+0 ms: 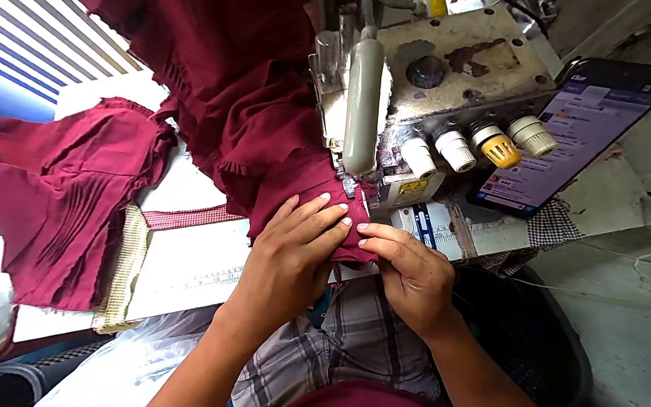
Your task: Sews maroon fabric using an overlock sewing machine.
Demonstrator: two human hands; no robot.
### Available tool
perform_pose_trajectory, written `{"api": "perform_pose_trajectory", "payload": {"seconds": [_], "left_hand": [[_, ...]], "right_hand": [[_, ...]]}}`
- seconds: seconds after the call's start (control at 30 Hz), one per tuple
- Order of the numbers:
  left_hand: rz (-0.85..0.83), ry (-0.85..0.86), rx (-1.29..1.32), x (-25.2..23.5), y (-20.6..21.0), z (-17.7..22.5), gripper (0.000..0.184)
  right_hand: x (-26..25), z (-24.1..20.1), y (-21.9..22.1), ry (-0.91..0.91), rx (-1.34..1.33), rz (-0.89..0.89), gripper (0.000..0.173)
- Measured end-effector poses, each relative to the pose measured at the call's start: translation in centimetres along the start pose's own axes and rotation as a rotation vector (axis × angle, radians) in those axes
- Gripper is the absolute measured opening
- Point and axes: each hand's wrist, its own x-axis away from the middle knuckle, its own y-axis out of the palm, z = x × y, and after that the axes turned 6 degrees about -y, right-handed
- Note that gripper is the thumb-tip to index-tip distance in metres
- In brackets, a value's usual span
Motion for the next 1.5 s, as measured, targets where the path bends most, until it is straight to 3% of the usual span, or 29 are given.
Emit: {"api": "perform_pose_trajectory", "payload": {"seconds": [0.37, 0.57, 0.7, 0.93, 1.07, 1.2, 1.37, 1.5], "left_hand": [[-0.027, 0.048, 0.072, -2.4, -0.5, -2.9, 0.031], [-0.01, 0.039, -0.145, -1.3, -0.5, 0.9, 0.032], [0.109, -0.019, -0.049, -0.3, 1.7, 0.2, 0.022], [0.302, -0.118, 0.086, -0.3, 4.0, -0.4, 0.014], [0.311, -0.174, 0.122, -1.0, 3.8, -0.6, 0.014], [0.233, -0.197, 0.222, -1.4, 2.3, -1.4, 0.023], [0.186, -0.251, 0.404, -2.2, -0.4, -1.6, 0.016], [0.244, -0.282, 0.322, -2.7, -0.9, -1.0, 0.014]], "right_hand": [[-1.7, 1.0, 1.3, -0.022, 0.065, 0.052, 0.02], [-0.8, 1.0, 1.9, 0.041, 0.09, 0.069, 0.02], [0.9, 1.2, -1.5, 0.135, 0.026, 0.118, 0.019], [2.7, 5.5, -11.0, 0.25, 0.213, 0.565, 0.018], [1.9, 7.2, -12.1, 0.4, 0.184, 0.445, 0.042], [1.2, 7.9, -11.7, 0.449, 0.17, 0.441, 0.055], [1.0, 8.3, -11.4, 0.472, 0.193, 0.436, 0.06], [1.3, 8.6, -11.4, 0.456, 0.219, 0.456, 0.057]]}}
